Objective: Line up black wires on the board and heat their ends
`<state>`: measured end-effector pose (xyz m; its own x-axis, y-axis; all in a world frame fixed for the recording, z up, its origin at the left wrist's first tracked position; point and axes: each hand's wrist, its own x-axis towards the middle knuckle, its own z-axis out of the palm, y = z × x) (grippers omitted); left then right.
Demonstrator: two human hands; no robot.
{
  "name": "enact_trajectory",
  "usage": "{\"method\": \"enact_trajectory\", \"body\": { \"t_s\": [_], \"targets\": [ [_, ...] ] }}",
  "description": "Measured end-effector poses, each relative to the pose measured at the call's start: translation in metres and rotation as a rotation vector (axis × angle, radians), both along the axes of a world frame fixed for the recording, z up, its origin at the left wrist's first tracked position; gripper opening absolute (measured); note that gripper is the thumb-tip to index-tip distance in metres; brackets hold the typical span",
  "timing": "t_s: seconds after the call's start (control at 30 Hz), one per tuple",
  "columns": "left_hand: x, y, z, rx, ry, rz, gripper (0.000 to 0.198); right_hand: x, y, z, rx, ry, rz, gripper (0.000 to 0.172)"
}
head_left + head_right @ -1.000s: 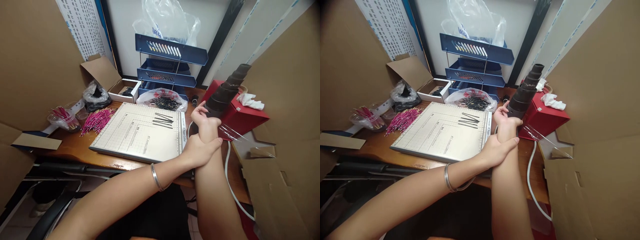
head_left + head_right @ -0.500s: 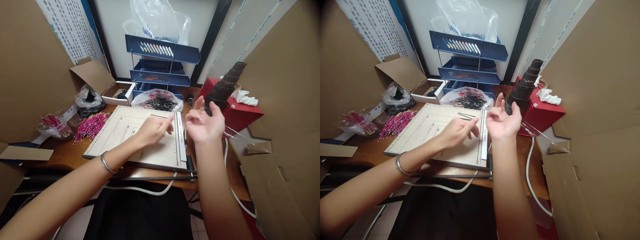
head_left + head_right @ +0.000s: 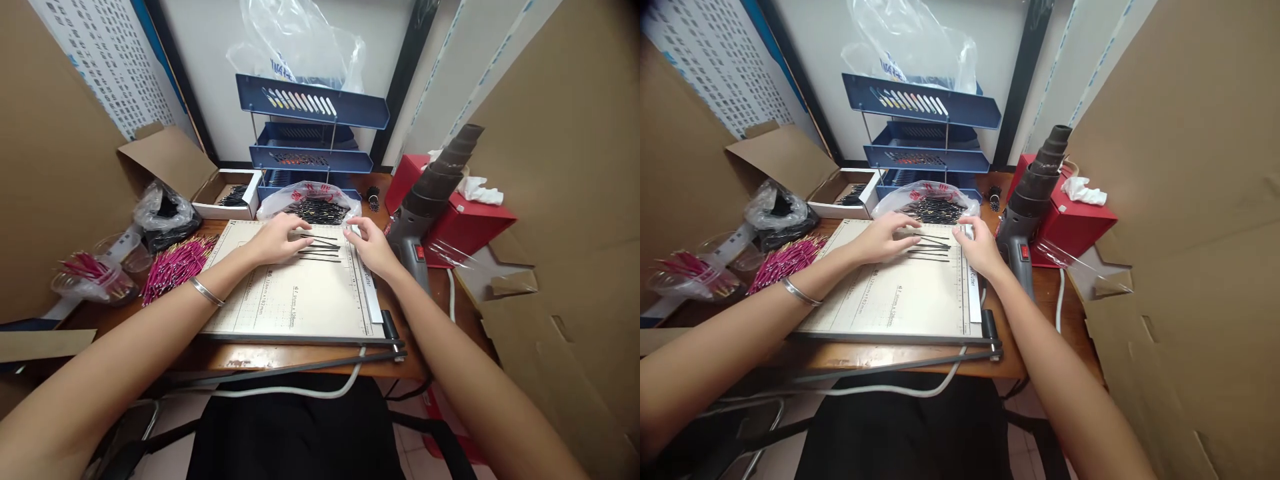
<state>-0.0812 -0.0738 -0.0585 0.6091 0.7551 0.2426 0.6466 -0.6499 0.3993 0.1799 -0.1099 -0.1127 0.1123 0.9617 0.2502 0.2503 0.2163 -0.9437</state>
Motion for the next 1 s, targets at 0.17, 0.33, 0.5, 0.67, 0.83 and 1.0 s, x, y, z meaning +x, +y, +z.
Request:
{"method": "enact_trajectory", "body": {
  "t_s": [0.17,0.33,0.5,0.67,0.83,1.0],
  "targets": [
    [0.008,0.009,-0.007,-0.036,0.028,-0.067,0.042,-0.008,0.017,-0.011,0.027,0.159,-0.039,0.047],
    [0.014,0.017,-0.015,-0.036,0.009,-0.093,0.040,-0.011,0.016,-0.012,-0.044,0.125,-0.047,0.049],
    [0.014,0.016,-0.018,-0.069,-0.026,-0.115,0.038,-0.006,0.012,-0.017,-0.053,0.158,-0.022,0.055],
    [0.018,0.015,-0.015,-0.066,-0.033,-0.122,0.033,-0.002,0.016,-0.023,-0.063,0.276,-0.011,0.058],
    [0.024,0.025,-0.019,-0.042,-0.049,-0.155,0.032,0.000,0.022,-0.027,-0.088,0.323,-0.002,0.052],
    [0.017,0.028,-0.022,-0.051,-0.057,-0.194,0.033,0.002,0.016,-0.020,-0.093,0.251,0.025,0.045]
  ]
}}
